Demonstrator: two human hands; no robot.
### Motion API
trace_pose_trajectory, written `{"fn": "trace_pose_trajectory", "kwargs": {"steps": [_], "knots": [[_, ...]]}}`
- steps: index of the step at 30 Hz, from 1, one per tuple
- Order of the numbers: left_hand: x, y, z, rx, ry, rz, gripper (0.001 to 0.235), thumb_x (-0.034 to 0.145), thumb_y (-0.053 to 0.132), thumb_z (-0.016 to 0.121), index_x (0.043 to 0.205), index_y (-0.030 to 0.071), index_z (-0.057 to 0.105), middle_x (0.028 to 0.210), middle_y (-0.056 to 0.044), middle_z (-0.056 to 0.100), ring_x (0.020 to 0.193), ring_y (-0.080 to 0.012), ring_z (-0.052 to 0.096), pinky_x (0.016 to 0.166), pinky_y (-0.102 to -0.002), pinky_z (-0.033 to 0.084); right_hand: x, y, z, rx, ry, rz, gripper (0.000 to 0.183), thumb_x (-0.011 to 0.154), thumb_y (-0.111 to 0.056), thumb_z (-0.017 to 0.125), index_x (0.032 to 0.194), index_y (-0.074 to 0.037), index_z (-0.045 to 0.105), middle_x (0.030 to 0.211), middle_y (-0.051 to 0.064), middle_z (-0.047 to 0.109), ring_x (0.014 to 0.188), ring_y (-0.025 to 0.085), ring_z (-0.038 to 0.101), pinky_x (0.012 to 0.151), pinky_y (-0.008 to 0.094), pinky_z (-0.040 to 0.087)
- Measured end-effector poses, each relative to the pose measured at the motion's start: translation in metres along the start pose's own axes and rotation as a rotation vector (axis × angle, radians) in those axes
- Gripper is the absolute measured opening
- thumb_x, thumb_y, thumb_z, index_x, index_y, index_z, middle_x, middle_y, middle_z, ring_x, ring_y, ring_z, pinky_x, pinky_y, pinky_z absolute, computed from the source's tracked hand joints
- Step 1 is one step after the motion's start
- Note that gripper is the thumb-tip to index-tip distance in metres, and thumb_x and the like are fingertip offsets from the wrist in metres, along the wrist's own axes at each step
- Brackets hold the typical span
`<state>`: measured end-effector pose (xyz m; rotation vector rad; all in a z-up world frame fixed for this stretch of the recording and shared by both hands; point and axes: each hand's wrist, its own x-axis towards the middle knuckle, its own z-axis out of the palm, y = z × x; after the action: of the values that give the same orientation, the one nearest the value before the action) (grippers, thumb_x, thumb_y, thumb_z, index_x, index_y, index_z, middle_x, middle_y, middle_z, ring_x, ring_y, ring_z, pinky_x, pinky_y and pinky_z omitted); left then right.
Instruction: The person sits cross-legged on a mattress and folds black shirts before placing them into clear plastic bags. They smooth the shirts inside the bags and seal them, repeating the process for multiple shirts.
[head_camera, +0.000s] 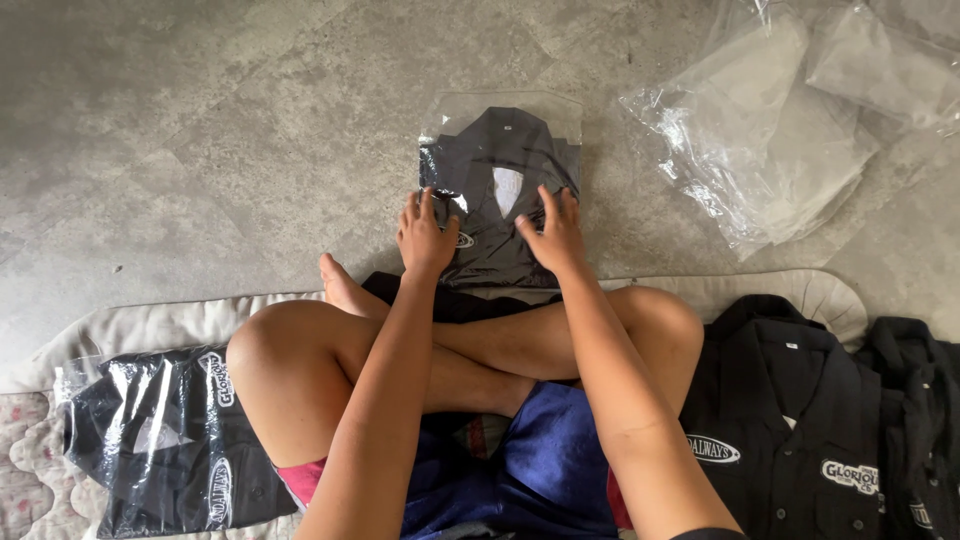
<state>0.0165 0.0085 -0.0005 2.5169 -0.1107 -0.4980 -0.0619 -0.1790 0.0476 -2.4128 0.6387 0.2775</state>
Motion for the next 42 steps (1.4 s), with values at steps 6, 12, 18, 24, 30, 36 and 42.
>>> {"fn": "trace_pose_trajectory", "kwargs": {"steps": [6,12,18,24,30,36,42], "knots": [[0.006,-0.026,0.016,-0.450,-0.025,-0.267,0.070,0.081,0.042,0.061,0.134,0.006,0.031,0.122,-0.019,0.048,0.111,-0.0360,0.051,0.079,-0.049,0.052,0.039,0.073,0.026,0.252,0.137,0.420,0.076,0.065,-0.066,0.062,0.126,-0.022,0.052,0.122,0.007,0.054,0.119,0.027,0.047,0.094,0.042,0.039],[0.048,-0.058,0.000,-0.496,-0.209,-0.155,0.070,0.077,0.046,0.065,0.131,0.006,0.046,0.121,-0.019,0.054,0.115,-0.0374,0.049,0.088,-0.054,0.046,0.037,0.054,0.027,0.588,0.001,0.356,0.060,0.069,-0.028,0.074,0.124,-0.014,0.054,0.114,0.016,0.059,0.108,0.031,0.056,0.080,0.043,0.052],[-0.006,-0.029,-0.142,-0.661,-0.147,0.114,0.045,0.092,0.023,0.052,0.128,-0.003,0.045,0.119,-0.026,0.052,0.112,-0.0469,0.047,0.087,-0.061,0.042,0.016,-0.015,0.013,0.944,-0.001,0.035,0.043,0.075,-0.013,0.074,0.113,-0.003,0.057,0.102,0.014,0.064,0.092,0.020,0.063,0.069,0.034,0.056],[-0.048,-0.107,-0.219,-1.009,0.084,0.315,0.032,0.099,0.017,0.048,0.123,-0.003,0.046,0.117,-0.029,0.051,0.116,-0.0474,0.043,0.091,-0.063,0.038,-0.012,-0.150,0.004,0.827,0.019,-0.347,0.043,0.075,-0.011,0.074,0.112,-0.002,0.055,0.105,0.012,0.060,0.101,0.018,0.053,0.087,0.036,0.047],[-0.050,-0.193,-0.186,-1.491,0.604,0.213,0.014,0.088,0.011,0.058,0.101,0.007,0.061,0.084,-0.010,0.065,0.077,-0.0170,0.063,0.069,-0.034,0.053,0.013,-0.254,0.029,0.522,-0.013,-0.734,0.044,0.073,-0.007,0.074,0.112,0.002,0.056,0.101,0.017,0.060,0.099,0.021,0.057,0.086,0.040,0.046],[-0.130,-0.237,-0.202,-1.484,0.860,0.076,0.016,0.092,0.022,0.057,0.101,0.010,0.060,0.087,-0.012,0.068,0.075,-0.0182,0.067,0.064,-0.034,0.055,-0.019,-0.343,0.063,0.420,-0.290,-0.967,0.040,0.074,-0.004,0.072,0.111,-0.005,0.057,0.097,0.009,0.061,0.095,0.018,0.059,0.081,0.035,0.047],[-0.251,-0.253,-0.206,-1.420,1.119,-0.159,0.025,0.088,0.015,0.061,0.113,0.009,0.057,0.101,-0.003,0.061,0.095,-0.0105,0.055,0.088,-0.033,0.047,-0.067,-0.386,0.133,0.327,-0.620,-1.050,0.034,0.070,-0.002,0.072,0.102,-0.002,0.059,0.088,0.014,0.062,0.084,0.020,0.057,0.075,0.038,0.047]]}}
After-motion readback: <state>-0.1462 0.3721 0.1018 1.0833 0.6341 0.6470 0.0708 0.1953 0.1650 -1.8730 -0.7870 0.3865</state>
